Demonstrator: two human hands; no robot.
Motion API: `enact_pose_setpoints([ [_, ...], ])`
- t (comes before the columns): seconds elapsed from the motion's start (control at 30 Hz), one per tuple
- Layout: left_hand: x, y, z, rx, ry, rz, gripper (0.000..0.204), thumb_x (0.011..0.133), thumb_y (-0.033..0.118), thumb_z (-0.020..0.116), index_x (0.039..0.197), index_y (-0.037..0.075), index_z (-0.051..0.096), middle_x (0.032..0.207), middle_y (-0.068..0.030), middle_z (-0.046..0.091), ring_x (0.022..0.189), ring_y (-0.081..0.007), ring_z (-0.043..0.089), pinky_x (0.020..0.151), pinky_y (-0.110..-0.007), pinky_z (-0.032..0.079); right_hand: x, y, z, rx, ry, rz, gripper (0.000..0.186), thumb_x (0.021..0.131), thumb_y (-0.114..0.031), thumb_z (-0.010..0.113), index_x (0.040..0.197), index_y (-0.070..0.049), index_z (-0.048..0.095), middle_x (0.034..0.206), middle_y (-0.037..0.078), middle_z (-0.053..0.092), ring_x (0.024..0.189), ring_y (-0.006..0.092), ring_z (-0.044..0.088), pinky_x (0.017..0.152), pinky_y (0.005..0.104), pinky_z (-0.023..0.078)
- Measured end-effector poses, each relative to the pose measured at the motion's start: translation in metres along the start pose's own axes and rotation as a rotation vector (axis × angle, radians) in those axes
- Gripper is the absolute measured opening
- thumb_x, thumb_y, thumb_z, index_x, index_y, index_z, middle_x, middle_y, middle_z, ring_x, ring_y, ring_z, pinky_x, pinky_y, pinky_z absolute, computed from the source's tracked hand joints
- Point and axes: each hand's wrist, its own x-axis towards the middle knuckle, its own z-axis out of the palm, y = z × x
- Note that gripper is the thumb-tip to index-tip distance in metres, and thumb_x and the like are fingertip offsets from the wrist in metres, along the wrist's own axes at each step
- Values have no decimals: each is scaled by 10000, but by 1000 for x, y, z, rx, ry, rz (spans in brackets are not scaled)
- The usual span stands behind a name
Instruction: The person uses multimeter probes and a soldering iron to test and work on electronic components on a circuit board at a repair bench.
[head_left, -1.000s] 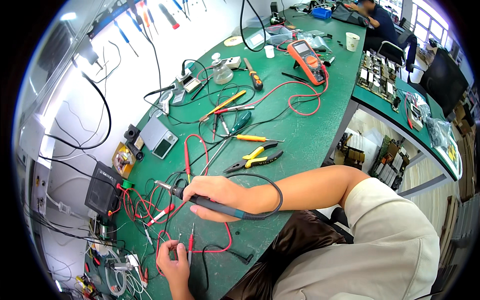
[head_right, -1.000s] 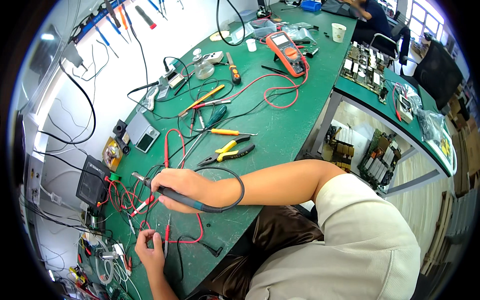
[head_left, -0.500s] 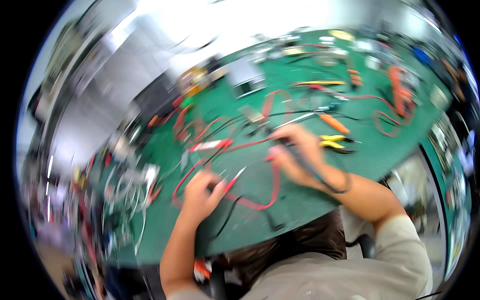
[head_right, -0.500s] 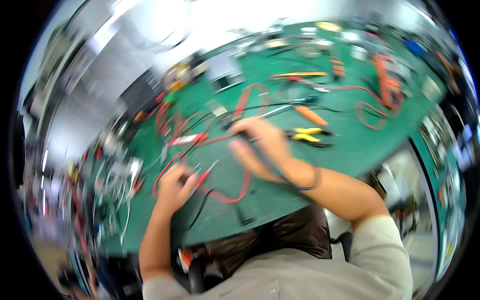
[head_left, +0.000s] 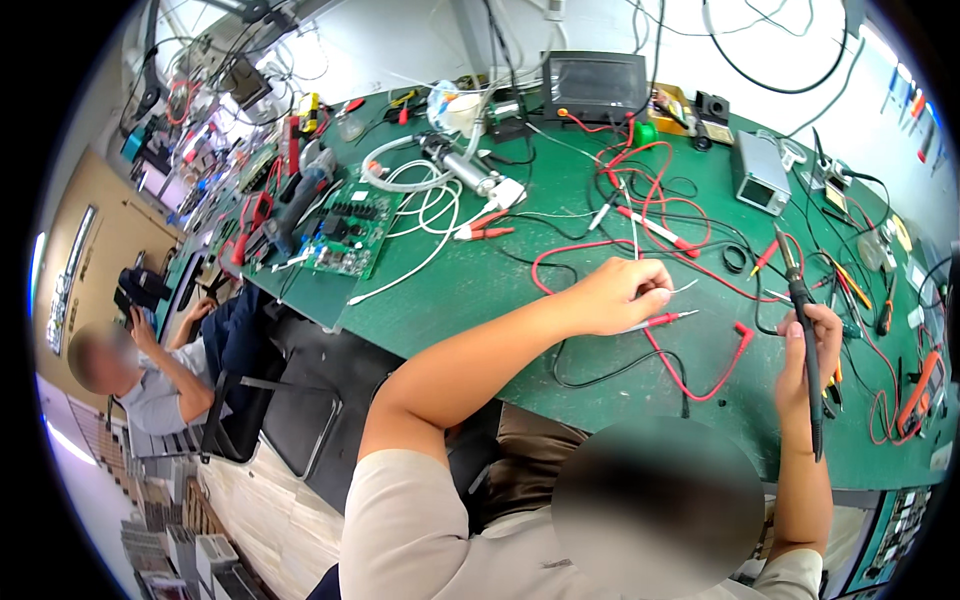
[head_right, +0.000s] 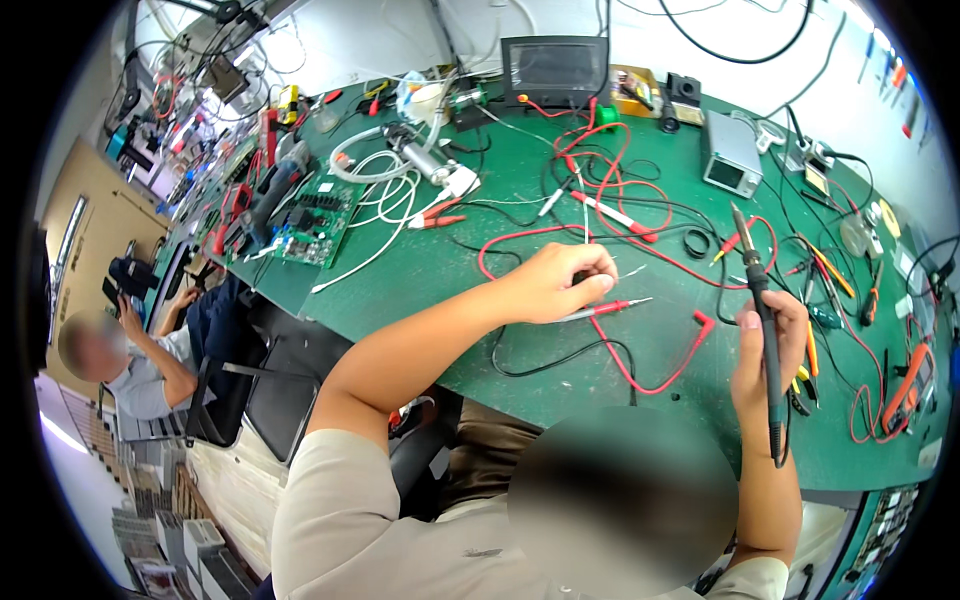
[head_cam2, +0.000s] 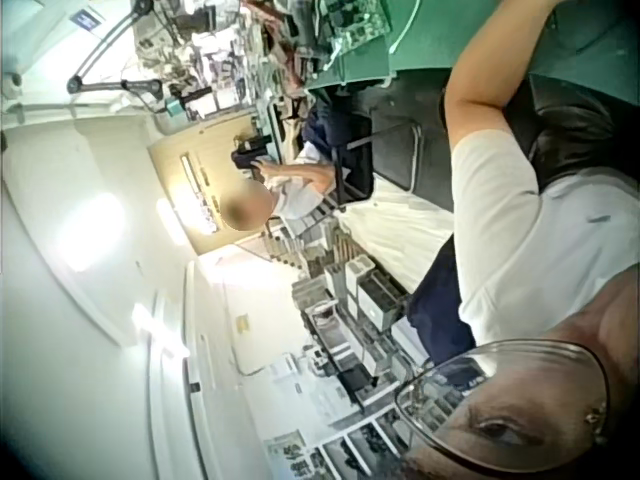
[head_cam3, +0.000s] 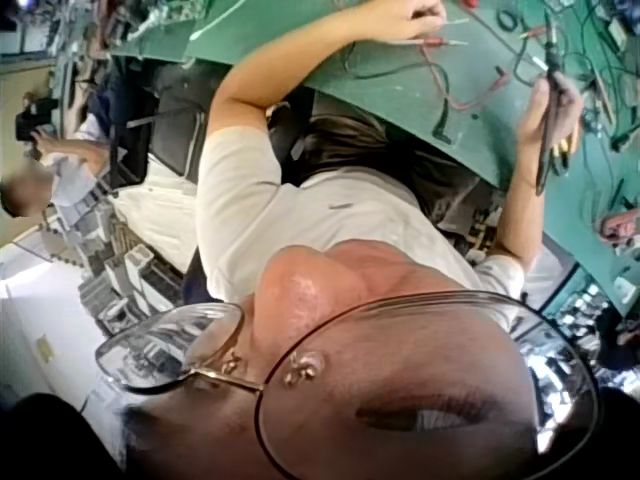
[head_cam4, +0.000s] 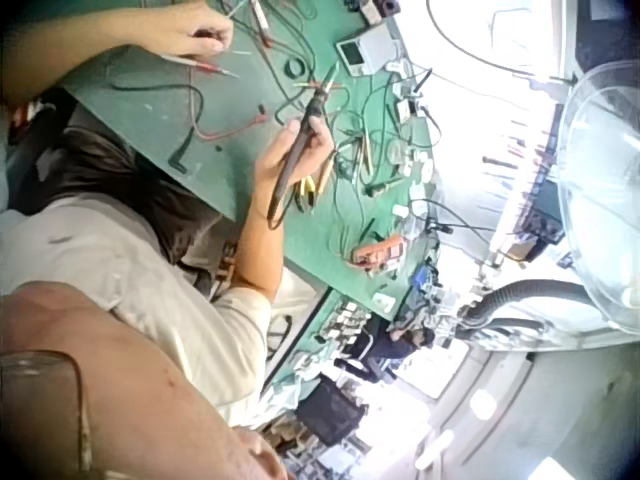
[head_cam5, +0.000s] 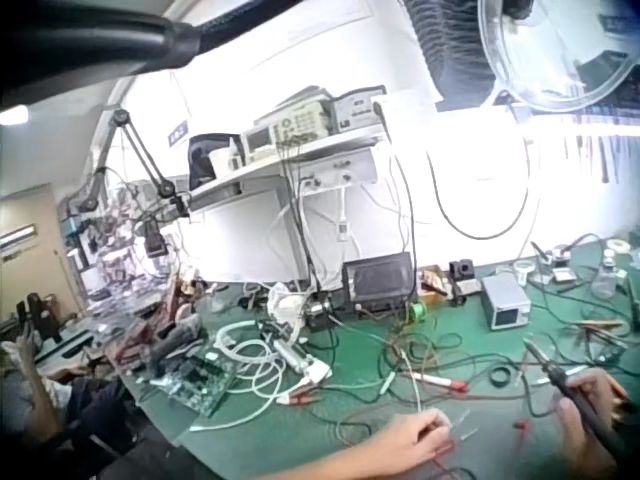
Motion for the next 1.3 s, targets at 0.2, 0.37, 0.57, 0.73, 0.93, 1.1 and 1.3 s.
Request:
enact_pose_setpoints([
  [0.2, -1, 0, -2, -46, -47, 18, 202, 948, 143, 554, 1048, -11, 638, 843, -120, 711, 771, -201, 695, 704, -350, 530, -2, 2, -2, 1, -14, 63, 234, 1009, -69, 534, 1229, -8, 480, 926, 79, 575, 864, 133, 544, 815, 288, 453],
  [0.37, -3, 5, -5, -100, -90, 21, 162, 986, 107, 530, 1089, -8, 580, 839, -111, 705, 757, -186, 678, 692, -341, 525, 1, 2, -4, -6, -7, 58, 230, 1013, -58, 515, 1235, -14, 479, 955, 84, 570, 872, 137, 546, 817, 292, 454],
  [0.57, -2, 7, 0, -123, -44, 87, 99, 998, 59, 479, 1082, 13, 504, 806, -125, 666, 760, -270, 681, 705, -400, 525, 2, 6, -4, -19, -11, 69, 233, 1011, -56, 515, 1236, -13, 477, 941, 77, 562, 860, 134, 537, 800, 280, 445],
  [0.73, -2, 12, -1, -57, 91, 198, 111, 1004, 64, 475, 1101, 12, 485, 915, -168, 653, 842, -350, 669, 738, -421, 517, 3, 6, -4, -4, -17, 93, 236, 1012, -58, 516, 1240, -13, 477, 935, 73, 559, 859, 131, 537, 797, 275, 444],
  [0.93, -2, 14, 0, -15, 66, 142, 153, 1028, 131, 477, 1146, 33, 488, 869, -164, 651, 791, -326, 672, 715, -424, 509, 2, 8, -3, -39, -8, 94, 232, 1018, -60, 507, 1243, -12, 477, 933, 70, 558, 859, 124, 537, 794, 274, 448],
  [1.1, -3, 8, 5, 47, 83, 192, 166, 1018, 119, 483, 1155, 26, 500, 814, -165, 662, 778, -351, 681, 687, -452, 502, 1, 10, -1, -32, -14, 81, 229, 1021, -66, 506, 1243, -14, 477, 927, 69, 560, 853, 124, 538, 790, 273, 450],
  [1.3, -4, 7, 5, 97, 4, 205, 203, 1008, 122, 510, 1187, 27, 516, 811, -188, 655, 782, -393, 673, 696, -468, 499, 1, 12, -3, -21, -2, 55, 223, 1014, -72, 526, 1225, -15, 484, 900, 65, 558, 835, 125, 543, 772, 278, 457],
])
